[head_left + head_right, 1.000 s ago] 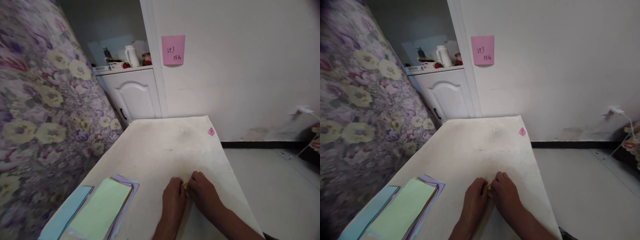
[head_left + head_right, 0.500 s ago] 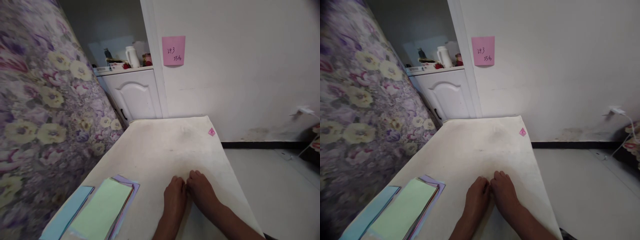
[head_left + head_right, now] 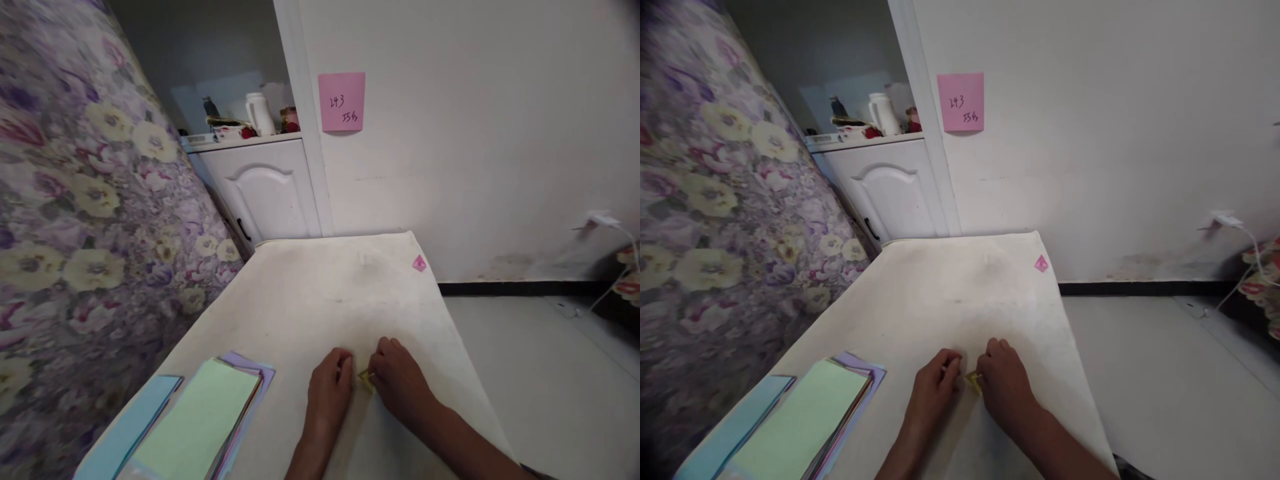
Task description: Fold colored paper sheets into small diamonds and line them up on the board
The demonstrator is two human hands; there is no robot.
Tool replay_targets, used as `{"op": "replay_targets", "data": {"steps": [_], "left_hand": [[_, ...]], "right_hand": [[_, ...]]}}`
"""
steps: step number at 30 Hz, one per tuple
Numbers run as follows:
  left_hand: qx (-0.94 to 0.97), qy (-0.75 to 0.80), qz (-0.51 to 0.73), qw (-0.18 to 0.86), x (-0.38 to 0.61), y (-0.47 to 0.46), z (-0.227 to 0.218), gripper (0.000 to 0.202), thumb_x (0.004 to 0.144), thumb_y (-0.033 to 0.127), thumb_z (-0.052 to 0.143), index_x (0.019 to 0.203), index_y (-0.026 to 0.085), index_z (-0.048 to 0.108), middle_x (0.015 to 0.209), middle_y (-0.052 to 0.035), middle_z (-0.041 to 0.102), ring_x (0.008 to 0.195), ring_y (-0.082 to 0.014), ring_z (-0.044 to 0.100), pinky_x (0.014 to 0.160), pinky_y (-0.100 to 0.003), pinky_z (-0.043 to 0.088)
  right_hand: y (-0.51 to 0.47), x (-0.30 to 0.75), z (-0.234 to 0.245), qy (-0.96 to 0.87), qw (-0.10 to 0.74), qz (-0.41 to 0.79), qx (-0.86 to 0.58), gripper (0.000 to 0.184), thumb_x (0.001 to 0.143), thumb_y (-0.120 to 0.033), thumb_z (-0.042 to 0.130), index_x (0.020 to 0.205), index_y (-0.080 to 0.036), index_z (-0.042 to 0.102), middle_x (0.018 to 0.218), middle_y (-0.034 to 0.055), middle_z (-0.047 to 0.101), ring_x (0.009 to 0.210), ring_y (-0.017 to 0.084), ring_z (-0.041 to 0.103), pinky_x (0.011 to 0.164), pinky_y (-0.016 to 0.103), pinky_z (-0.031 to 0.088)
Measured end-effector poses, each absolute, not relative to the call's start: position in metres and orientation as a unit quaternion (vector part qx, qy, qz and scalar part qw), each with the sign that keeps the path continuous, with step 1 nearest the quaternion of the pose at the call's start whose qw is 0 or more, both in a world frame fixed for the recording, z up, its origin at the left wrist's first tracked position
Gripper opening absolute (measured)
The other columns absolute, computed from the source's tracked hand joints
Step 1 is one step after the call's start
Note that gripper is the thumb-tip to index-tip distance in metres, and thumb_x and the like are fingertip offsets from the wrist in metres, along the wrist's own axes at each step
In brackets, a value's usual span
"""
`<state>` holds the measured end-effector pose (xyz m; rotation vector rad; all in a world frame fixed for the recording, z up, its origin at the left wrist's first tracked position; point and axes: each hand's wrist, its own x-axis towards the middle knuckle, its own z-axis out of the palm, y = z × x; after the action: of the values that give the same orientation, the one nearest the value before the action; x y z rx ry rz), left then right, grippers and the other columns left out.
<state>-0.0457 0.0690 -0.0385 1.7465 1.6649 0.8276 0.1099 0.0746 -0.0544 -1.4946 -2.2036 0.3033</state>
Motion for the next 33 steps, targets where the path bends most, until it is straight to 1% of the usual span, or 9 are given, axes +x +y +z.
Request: {"op": "replay_targets", "data": {"steps": [3,8,11,13,16,18,22,28,33], "left_hand": [[0.649,0.635,0.305,0.287,-0.049,0.067,-0.036,0.024,0.086,0.031,0.036,0.084,0.021,0.058,0.073,-0.0010,0.063,0.067,-0.0159,0.058,0.061,-0.024,0.038],[0.667,0.646,0.267,0.257,-0.046,0.065,-0.036,0.025,0.085,0.027,0.036,0.080,0.021,0.060,0.074,-0.0021,0.064,0.067,-0.0160,0.057,0.060,-0.023,0.036],[0.678,0.648,0.257,0.233,-0.044,0.065,-0.037,0.025,0.085,0.024,0.036,0.079,0.020,0.060,0.078,-0.0029,0.064,0.071,-0.0165,0.056,0.062,-0.024,0.036],[0.684,0.645,0.258,0.224,-0.043,0.065,-0.038,0.025,0.085,0.024,0.036,0.079,0.020,0.060,0.078,-0.0032,0.063,0.072,-0.0164,0.056,0.064,-0.025,0.036],[0.689,0.641,0.261,0.214,-0.041,0.067,-0.039,0.027,0.086,0.026,0.035,0.076,0.019,0.059,0.076,-0.0032,0.061,0.071,-0.0160,0.054,0.063,-0.025,0.036],[0.693,0.638,0.258,0.214,-0.038,0.069,-0.039,0.027,0.086,0.027,0.037,0.072,0.019,0.058,0.075,-0.0030,0.060,0.071,-0.0158,0.054,0.062,-0.025,0.035],[0.700,0.632,0.240,0.232,-0.033,0.072,-0.042,0.018,0.080,0.024,0.045,0.073,0.019,0.060,0.075,-0.0017,0.060,0.071,-0.0150,0.054,0.063,-0.024,0.035],[0.708,0.639,0.207,0.219,-0.025,0.073,-0.048,0.016,0.077,0.021,0.046,0.072,0.019,0.061,0.074,-0.0014,0.060,0.070,-0.0148,0.053,0.063,-0.024,0.034],[0.712,0.644,0.193,0.204,-0.022,0.073,-0.050,0.015,0.077,0.020,0.045,0.072,0.019,0.059,0.075,-0.0012,0.059,0.070,-0.0147,0.053,0.062,-0.024,0.034]], "right_hand": [[0.076,0.107,-0.055,-0.810,0.208,0.099,-0.539,0.013,0.075,-0.010,0.057,0.065,-0.017,0.060,0.079,0.0042,0.054,0.079,0.018,0.046,0.068,0.029,0.031],[0.079,0.098,-0.057,-0.817,0.168,0.080,-0.545,0.017,0.078,-0.010,0.054,0.065,-0.018,0.061,0.078,0.0052,0.056,0.080,0.020,0.048,0.068,0.031,0.031],[0.079,0.102,-0.052,-0.815,0.157,0.106,-0.548,0.016,0.078,-0.011,0.053,0.065,-0.017,0.062,0.079,0.0056,0.056,0.080,0.020,0.049,0.069,0.031,0.032],[0.080,0.112,-0.047,-0.806,0.185,0.154,-0.540,0.007,0.075,-0.014,0.057,0.073,-0.018,0.063,0.083,0.0049,0.056,0.081,0.019,0.050,0.071,0.030,0.035],[0.083,0.134,-0.041,-0.767,0.268,0.225,-0.537,0.017,0.072,-0.017,0.059,0.088,-0.020,0.061,0.084,0.0023,0.056,0.079,0.017,0.052,0.072,0.026,0.038],[0.085,0.144,-0.040,-0.739,0.289,0.250,-0.555,0.012,0.075,-0.017,0.055,0.085,-0.020,0.060,0.078,0.0008,0.057,0.073,0.015,0.053,0.067,0.025,0.039],[0.085,0.143,-0.045,-0.729,0.261,0.260,-0.577,0.012,0.077,-0.019,0.050,0.072,-0.020,0.060,0.072,-0.0003,0.060,0.068,0.014,0.055,0.062,0.024,0.036],[0.082,0.127,-0.052,-0.737,0.199,0.209,-0.611,0.011,0.077,-0.026,0.053,0.073,-0.022,0.062,0.074,-0.0003,0.063,0.071,0.015,0.057,0.061,0.024,0.032],[0.084,0.124,-0.053,-0.746,0.171,0.186,-0.616,0.012,0.076,-0.023,0.051,0.071,-0.021,0.062,0.075,0.0012,0.064,0.071,0.015,0.057,0.060,0.025,0.030]]}}
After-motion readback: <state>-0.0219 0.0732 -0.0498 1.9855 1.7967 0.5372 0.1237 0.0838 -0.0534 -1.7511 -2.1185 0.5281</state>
